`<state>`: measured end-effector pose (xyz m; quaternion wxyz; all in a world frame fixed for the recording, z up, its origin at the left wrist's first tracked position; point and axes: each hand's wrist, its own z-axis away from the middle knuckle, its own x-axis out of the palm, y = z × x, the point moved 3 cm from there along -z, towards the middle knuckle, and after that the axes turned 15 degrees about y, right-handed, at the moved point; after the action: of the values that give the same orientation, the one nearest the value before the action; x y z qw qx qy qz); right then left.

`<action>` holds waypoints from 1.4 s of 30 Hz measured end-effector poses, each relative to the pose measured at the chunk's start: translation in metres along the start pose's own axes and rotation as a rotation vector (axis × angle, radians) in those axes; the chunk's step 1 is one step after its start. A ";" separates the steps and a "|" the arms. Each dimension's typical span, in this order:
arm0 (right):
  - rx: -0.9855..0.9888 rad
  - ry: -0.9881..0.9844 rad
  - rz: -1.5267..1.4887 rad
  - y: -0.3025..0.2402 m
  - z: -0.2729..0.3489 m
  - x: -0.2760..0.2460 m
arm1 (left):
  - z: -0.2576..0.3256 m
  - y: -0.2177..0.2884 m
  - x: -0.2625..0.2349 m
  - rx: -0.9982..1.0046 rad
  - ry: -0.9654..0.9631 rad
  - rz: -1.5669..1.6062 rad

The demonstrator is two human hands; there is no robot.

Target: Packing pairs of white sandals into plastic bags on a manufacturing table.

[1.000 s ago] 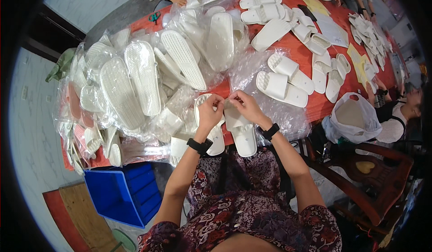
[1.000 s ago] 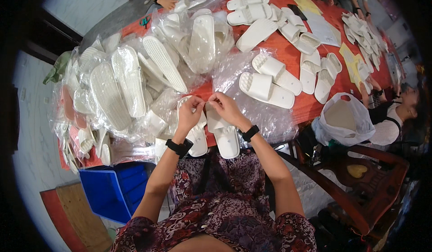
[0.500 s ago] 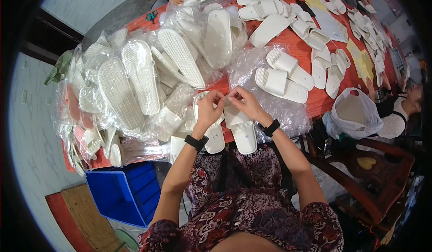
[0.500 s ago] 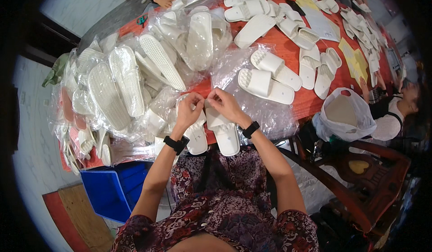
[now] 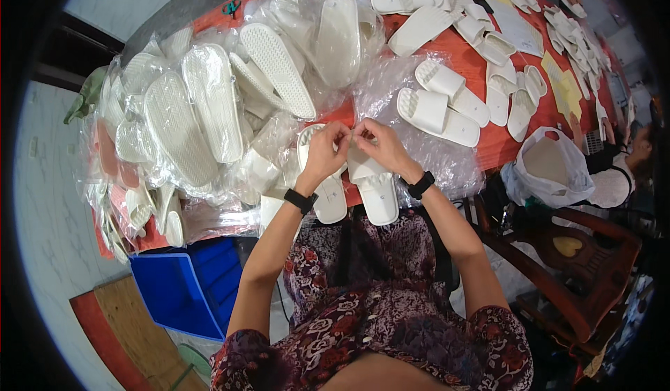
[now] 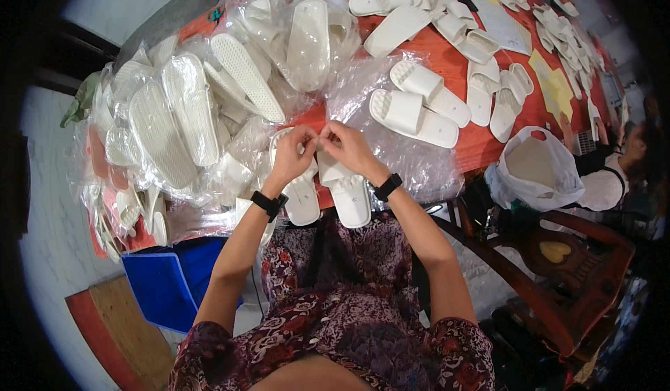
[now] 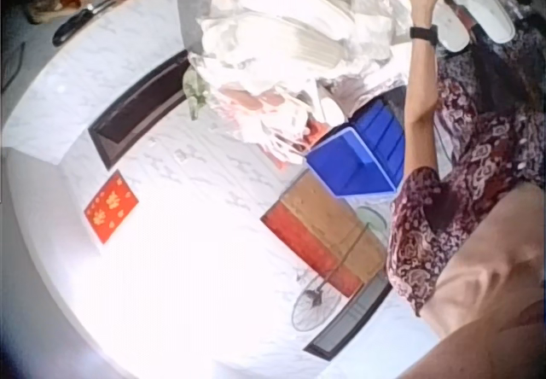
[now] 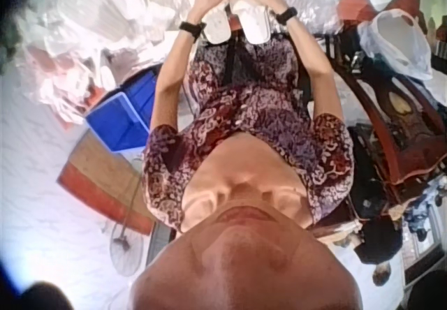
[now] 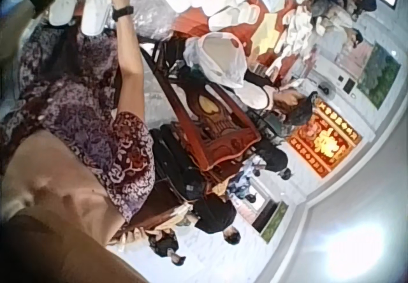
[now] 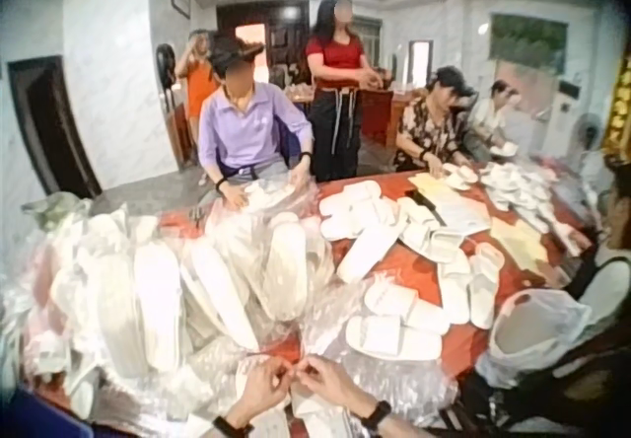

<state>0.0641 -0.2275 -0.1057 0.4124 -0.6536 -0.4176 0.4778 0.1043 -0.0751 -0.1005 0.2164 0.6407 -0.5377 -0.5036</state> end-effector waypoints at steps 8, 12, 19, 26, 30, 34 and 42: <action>-0.185 0.069 0.202 -0.010 -0.003 0.000 | -0.001 -0.010 0.002 -0.037 0.008 0.012; -0.254 0.079 0.293 -0.008 -0.003 0.000 | 0.000 -0.014 0.004 -0.153 -0.053 0.045; -0.119 0.062 0.192 -0.002 0.005 -0.006 | 0.007 -0.016 0.000 -0.207 -0.098 -0.003; -0.041 0.061 0.115 0.002 0.008 -0.003 | 0.007 -0.012 0.000 -0.149 -0.103 0.040; -0.108 0.052 0.170 -0.003 0.007 -0.004 | 0.007 -0.012 0.002 -0.087 -0.141 0.004; -0.171 0.066 0.230 -0.005 0.005 -0.001 | 0.010 -0.013 0.008 -0.177 -0.122 0.081; -0.148 0.084 0.209 -0.003 0.009 -0.001 | 0.010 -0.013 0.008 -0.231 -0.141 0.078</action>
<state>0.0549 -0.2263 -0.1039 0.3282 -0.7415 -0.3639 0.4582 0.1006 -0.0757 -0.1183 0.2700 0.5532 -0.5143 -0.5971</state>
